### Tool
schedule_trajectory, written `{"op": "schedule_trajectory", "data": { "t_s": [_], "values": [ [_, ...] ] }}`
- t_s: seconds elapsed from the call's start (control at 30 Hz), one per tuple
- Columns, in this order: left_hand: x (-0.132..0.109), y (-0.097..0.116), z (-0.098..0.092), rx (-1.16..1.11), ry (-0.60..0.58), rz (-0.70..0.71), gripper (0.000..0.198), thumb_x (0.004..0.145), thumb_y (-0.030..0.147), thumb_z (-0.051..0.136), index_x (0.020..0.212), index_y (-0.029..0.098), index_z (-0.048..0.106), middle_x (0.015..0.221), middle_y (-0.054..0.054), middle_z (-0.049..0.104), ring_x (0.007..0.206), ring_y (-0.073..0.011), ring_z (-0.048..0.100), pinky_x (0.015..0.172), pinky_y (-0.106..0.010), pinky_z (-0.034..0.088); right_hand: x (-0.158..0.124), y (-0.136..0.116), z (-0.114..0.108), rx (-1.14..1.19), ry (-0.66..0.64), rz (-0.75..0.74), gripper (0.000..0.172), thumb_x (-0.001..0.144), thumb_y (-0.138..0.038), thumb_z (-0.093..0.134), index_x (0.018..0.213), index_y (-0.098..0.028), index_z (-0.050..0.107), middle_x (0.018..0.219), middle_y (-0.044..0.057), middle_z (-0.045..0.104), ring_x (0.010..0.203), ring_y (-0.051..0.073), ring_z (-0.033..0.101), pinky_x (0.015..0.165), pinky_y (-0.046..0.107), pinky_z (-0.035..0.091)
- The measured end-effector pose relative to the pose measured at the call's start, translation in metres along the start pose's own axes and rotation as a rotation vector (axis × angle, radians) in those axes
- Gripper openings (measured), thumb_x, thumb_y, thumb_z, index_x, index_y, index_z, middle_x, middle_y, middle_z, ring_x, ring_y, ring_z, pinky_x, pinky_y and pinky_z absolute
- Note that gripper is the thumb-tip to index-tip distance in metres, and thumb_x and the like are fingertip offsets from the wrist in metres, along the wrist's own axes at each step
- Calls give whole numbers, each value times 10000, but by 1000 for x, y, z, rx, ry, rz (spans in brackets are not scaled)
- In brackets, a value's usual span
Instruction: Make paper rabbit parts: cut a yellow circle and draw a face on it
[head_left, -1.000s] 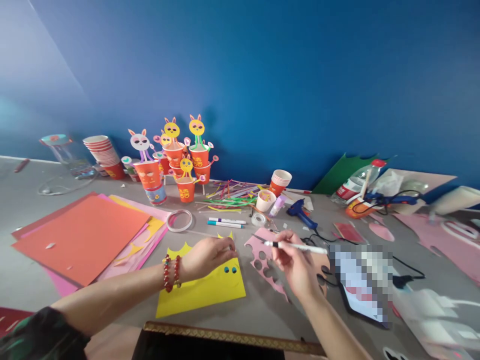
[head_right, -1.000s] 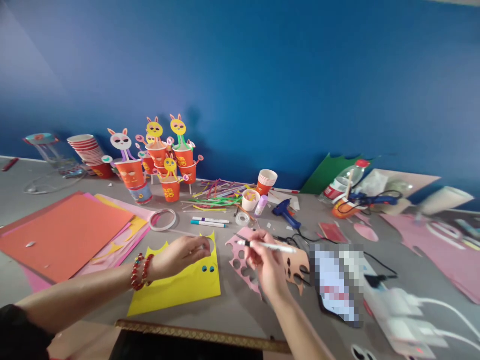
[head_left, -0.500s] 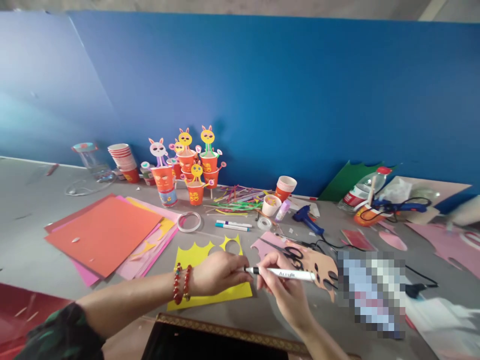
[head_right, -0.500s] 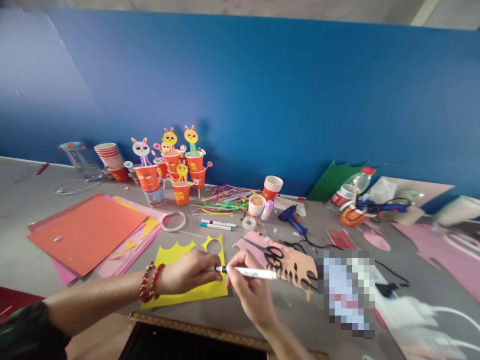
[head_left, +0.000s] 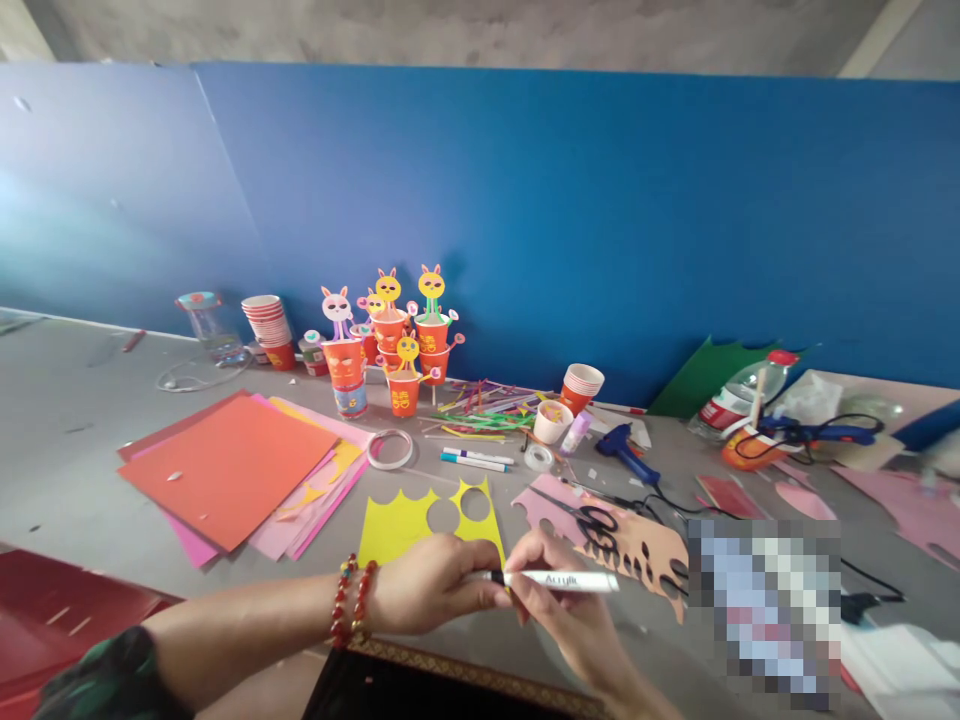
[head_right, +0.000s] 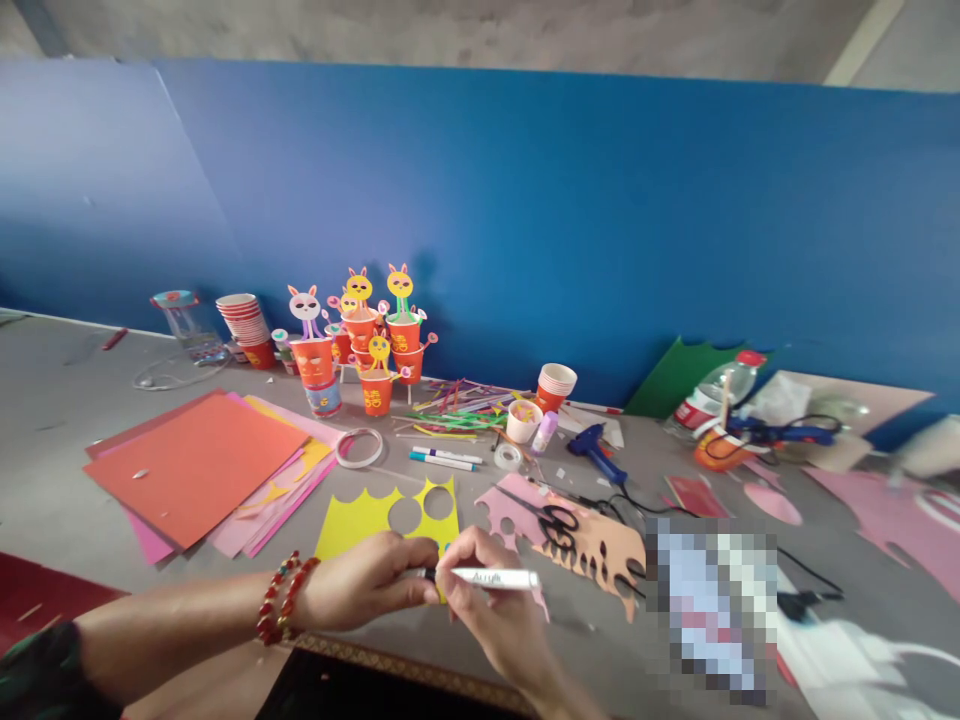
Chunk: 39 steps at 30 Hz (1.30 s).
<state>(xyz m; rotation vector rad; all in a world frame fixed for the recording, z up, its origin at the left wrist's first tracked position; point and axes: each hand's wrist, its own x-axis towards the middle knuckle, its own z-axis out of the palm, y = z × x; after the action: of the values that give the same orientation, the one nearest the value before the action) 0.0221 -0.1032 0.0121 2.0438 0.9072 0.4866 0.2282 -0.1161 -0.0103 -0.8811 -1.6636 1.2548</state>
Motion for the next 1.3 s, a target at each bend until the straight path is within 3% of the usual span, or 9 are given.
{"op": "schedule_trajectory", "data": {
  "t_s": [0.27, 0.5, 0.7, 0.87, 0.97, 1.07, 1.13, 1.23, 1.3],
  "values": [
    [-13, 3, 4, -133, 142, 10, 505, 951, 661, 411, 893, 177, 546, 696, 22, 511, 607, -116, 447, 564, -208, 327, -13, 3, 25, 230, 87, 51, 366, 980, -514, 514, 785, -205, 537, 537, -49, 521, 451, 84, 379, 458, 214, 281],
    [-31, -4, 37, -97, 208, -10, 429, 1039, 508, 254, 893, 199, 513, 691, 0, 537, 598, -133, 488, 595, -240, 365, -36, 13, 59, 286, 214, 126, 408, 975, -571, 472, 757, -227, 481, 477, -84, 399, 415, 91, 321, 443, 217, 271],
    [-15, -11, 47, -63, 367, -57, 385, 1050, 473, 250, 906, 216, 498, 663, 16, 506, 563, -136, 482, 565, -241, 364, -38, 17, 63, 214, 350, 143, 447, 948, -631, 467, 746, -232, 479, 500, -84, 372, 426, 100, 333, 460, 234, 291],
    [-7, -3, 44, -30, 336, -28, 373, 1059, 457, 248, 896, 220, 486, 657, 14, 552, 571, -137, 532, 563, -228, 383, -30, 21, 54, 182, 321, 104, 421, 988, -569, 435, 727, -239, 443, 473, -92, 339, 410, 101, 303, 444, 237, 281],
    [3, -1, 29, 21, 290, 87, 364, 1044, 505, 295, 962, 214, 497, 648, 11, 602, 563, -142, 568, 560, -226, 397, -10, 14, 29, 149, 157, 15, 384, 985, -567, 447, 792, -237, 478, 532, -67, 457, 443, 108, 406, 463, 225, 334],
    [28, -14, -6, 272, 288, 173, 360, 1024, 503, 377, 929, 206, 555, 714, -18, 644, 605, -155, 589, 565, -237, 399, 19, 7, -24, -90, -52, -74, 458, 900, -672, 507, 996, -228, 568, 753, 24, 656, 602, 171, 585, 539, 259, 430],
    [49, -32, -33, 477, 363, 145, 311, 1036, 414, 376, 941, 204, 585, 832, -46, 671, 757, -184, 626, 685, -266, 455, 36, 7, -69, -524, 29, -22, 391, 961, -587, 450, 974, -233, 616, 853, 57, 706, 714, 205, 646, 621, 284, 456],
    [73, -69, -68, 540, 432, 100, 241, 1021, 323, 388, 994, 182, 582, 979, -99, 665, 939, -233, 614, 840, -347, 477, 50, 18, -131, -1278, 226, 229, 216, 990, -342, 469, 962, -239, 657, 989, 64, 722, 831, 219, 681, 662, 280, 448],
    [83, -92, -79, 571, 425, 77, 199, 1001, 265, 406, 987, 183, 587, 967, -90, 662, 950, -230, 608, 868, -360, 483, 51, 29, -157, -1402, 224, 298, 146, 914, -194, 546, 883, -203, 689, 974, 104, 718, 838, 252, 682, 656, 300, 436]
  ]
}}
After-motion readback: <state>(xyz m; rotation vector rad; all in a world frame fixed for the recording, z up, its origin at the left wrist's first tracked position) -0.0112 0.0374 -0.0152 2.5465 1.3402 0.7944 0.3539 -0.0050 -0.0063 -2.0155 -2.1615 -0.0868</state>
